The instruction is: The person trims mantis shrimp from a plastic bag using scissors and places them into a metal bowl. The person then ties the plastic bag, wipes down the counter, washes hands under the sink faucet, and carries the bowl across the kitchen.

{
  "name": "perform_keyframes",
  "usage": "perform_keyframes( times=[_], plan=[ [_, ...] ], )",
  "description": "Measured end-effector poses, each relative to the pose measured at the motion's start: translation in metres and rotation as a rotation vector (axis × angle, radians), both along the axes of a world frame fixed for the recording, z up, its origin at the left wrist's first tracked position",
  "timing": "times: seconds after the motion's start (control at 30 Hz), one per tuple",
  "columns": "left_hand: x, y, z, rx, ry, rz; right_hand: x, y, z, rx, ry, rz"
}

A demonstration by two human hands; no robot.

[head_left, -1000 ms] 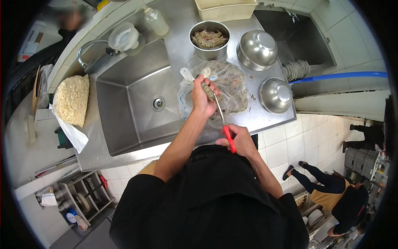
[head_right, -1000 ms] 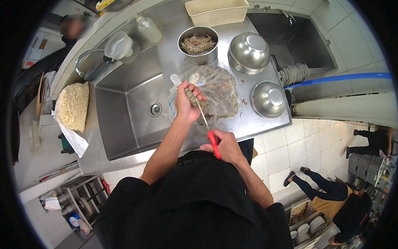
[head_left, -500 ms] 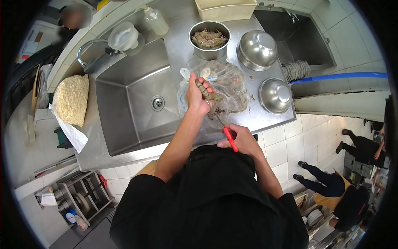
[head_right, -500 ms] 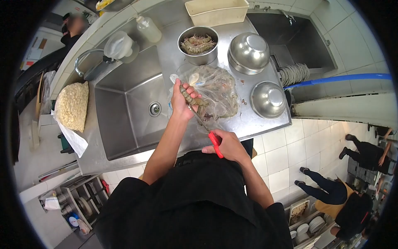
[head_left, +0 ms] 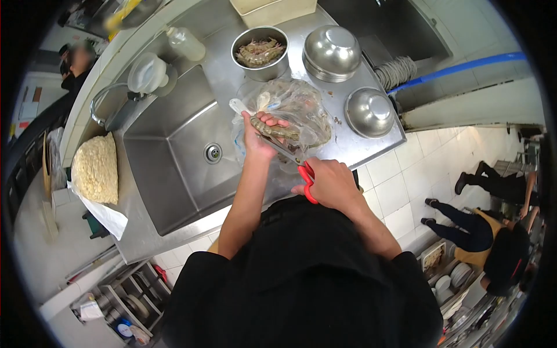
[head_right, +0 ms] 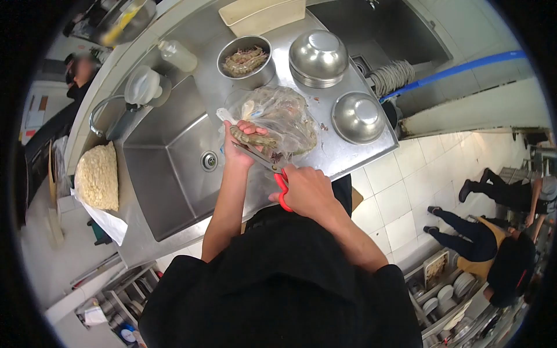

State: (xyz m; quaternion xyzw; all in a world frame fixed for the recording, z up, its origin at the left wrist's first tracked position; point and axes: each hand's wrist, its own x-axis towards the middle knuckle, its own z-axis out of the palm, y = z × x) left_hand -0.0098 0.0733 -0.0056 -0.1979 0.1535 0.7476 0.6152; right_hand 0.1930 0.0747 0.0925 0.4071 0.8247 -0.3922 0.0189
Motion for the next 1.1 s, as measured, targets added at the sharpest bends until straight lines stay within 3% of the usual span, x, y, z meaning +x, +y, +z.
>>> perform_keyframes(
  times=[0.27,0.53,0.6,0.83,1.1],
  plan=[
    [0.003,0.0,-0.013,-0.066,0.033,0.028,-0.002,0.005,-0.002,-0.006,-0.091,0.066],
    [0.012,0.005,-0.001,-0.132,0.121,0.055,0.009,0.015,-0.015,-0.19,0.051,0.088],
    [0.015,0.008,0.005,-0.221,0.336,0.085,0.017,0.019,-0.026,-0.229,0.081,0.1],
    [0.025,0.015,0.013,-0.223,0.627,0.113,0.023,0.014,-0.053,-0.394,0.3,0.024],
    [0.026,0.017,0.022,-0.139,0.726,0.111,0.014,0.01,-0.051,-0.284,0.315,-0.003]
  ],
)
